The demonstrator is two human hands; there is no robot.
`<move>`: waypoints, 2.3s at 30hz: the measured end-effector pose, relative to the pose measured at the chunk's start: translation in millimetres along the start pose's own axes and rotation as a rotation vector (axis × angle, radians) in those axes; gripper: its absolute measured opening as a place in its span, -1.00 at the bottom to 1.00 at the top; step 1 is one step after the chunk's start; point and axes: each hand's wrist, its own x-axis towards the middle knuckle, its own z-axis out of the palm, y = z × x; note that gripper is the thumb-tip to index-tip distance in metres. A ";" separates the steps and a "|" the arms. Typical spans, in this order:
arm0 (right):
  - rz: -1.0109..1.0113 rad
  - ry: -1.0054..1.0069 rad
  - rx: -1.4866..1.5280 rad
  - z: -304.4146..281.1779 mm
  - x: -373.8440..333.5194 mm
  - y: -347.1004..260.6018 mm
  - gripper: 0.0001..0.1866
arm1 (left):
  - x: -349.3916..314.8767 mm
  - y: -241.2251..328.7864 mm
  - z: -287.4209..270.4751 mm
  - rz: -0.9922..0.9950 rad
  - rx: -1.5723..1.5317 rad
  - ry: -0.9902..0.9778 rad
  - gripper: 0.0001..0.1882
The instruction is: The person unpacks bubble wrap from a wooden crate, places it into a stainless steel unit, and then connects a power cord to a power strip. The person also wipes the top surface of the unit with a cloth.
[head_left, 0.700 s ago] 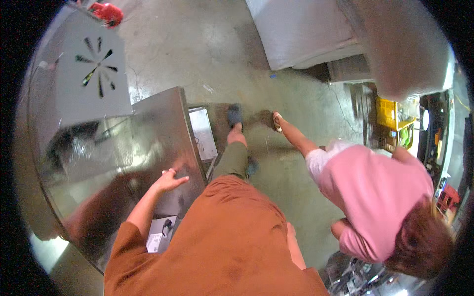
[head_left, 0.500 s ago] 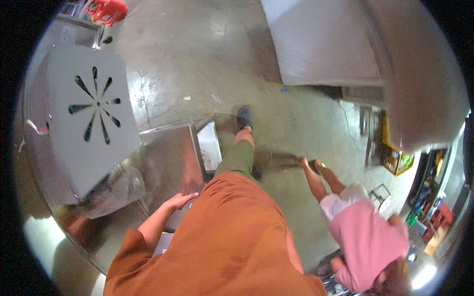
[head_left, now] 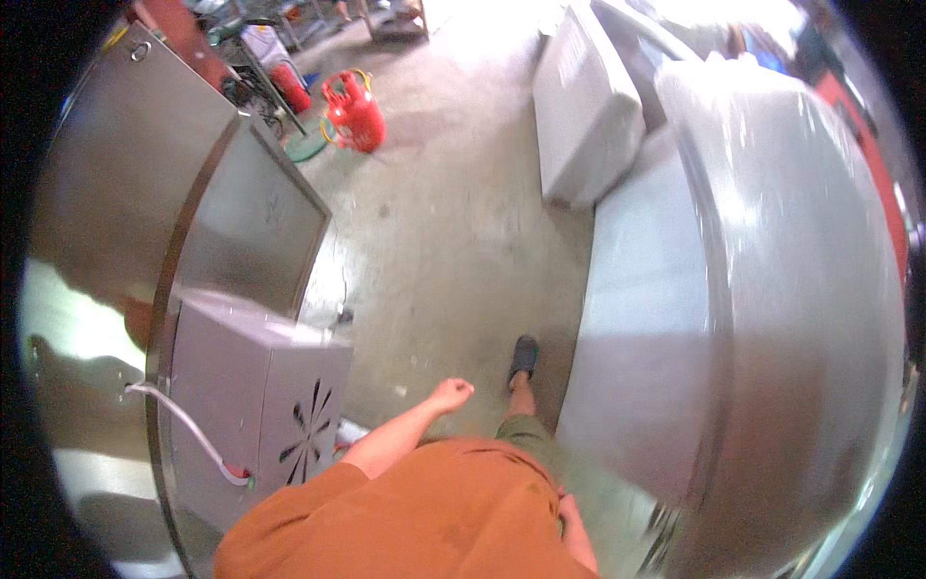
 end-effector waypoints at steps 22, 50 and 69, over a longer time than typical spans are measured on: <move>-0.703 0.199 -0.523 -464.7 202.4 -850.2 -0.37 | 395.2 6.9 -395.0 -0.294 -0.332 0.176 -0.57; -1.317 0.012 -1.871 170.1 -35.6 -1833.9 -0.33 | 353.2 -228.1 -666.2 -1.421 -2.461 1.276 -0.65; -1.479 -0.683 -2.468 926.7 -143.0 -1730.6 -0.46 | -26.3 -681.9 -725.5 -0.656 -2.499 2.024 -0.76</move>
